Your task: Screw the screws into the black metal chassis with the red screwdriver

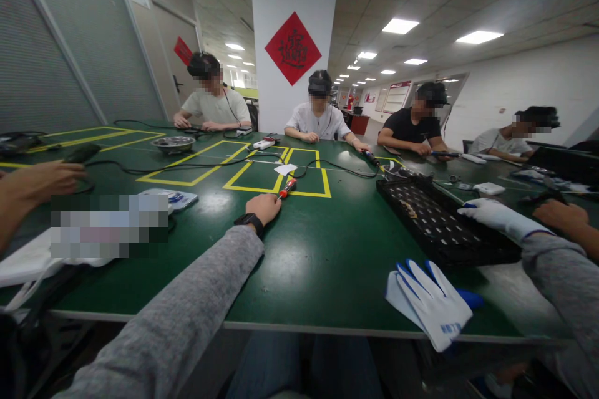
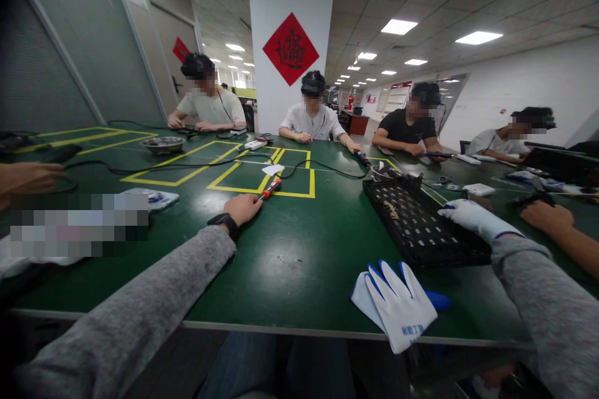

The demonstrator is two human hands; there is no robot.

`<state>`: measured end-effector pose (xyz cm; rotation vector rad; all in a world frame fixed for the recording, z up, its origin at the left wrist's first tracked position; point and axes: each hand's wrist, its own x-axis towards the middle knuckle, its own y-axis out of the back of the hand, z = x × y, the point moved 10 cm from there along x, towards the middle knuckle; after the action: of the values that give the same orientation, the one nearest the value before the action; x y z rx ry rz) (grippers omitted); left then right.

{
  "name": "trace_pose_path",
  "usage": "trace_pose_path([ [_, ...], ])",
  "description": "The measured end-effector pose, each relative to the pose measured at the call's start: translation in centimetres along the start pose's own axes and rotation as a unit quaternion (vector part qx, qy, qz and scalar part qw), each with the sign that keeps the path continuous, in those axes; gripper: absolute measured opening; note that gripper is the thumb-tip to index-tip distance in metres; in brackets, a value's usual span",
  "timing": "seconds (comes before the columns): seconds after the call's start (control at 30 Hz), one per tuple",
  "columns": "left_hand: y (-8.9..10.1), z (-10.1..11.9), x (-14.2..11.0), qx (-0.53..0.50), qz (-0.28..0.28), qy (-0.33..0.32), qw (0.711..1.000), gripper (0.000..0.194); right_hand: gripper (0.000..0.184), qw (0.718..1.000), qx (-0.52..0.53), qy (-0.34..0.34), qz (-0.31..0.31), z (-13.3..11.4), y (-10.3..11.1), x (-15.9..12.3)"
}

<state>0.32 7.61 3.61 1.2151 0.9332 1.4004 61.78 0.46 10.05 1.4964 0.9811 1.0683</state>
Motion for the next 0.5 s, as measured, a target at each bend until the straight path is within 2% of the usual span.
trace_pose_path([
  [0.03,0.0,0.0,0.0,-0.002,0.001,0.002,1.000,0.045,0.028,0.999,0.018,-0.022,-0.042,0.0,-0.1,0.0],
  [0.07,0.0,0.0,0.0,-0.004,0.001,0.005,1.000,0.045,0.030,0.997,0.030,-0.034,-0.055,-0.5,0.5,-0.1],
  [0.13,-0.1,-0.1,0.1,-0.008,0.000,0.010,1.000,0.044,0.035,0.998,0.033,-0.040,-0.042,-2.4,2.4,-0.5],
  [0.2,-0.2,-0.2,0.2,-0.013,0.000,0.015,1.000,0.045,0.037,1.000,0.026,-0.006,-0.012,-6.0,4.2,-1.3],
  [0.27,-0.3,-0.5,0.4,-0.020,-0.001,0.024,1.000,0.046,0.036,0.998,0.043,0.047,-0.013,-10.8,4.8,-2.5],
  [0.4,-0.4,-1.4,0.6,-0.057,0.002,0.055,0.997,0.047,0.037,0.989,0.067,0.128,-0.036,-20.9,2.7,-5.2],
  [0.5,-0.2,-1.8,0.7,-0.093,0.014,0.067,0.993,0.047,0.036,0.984,0.064,0.165,-0.011,-27.3,0.3,-6.8],
])
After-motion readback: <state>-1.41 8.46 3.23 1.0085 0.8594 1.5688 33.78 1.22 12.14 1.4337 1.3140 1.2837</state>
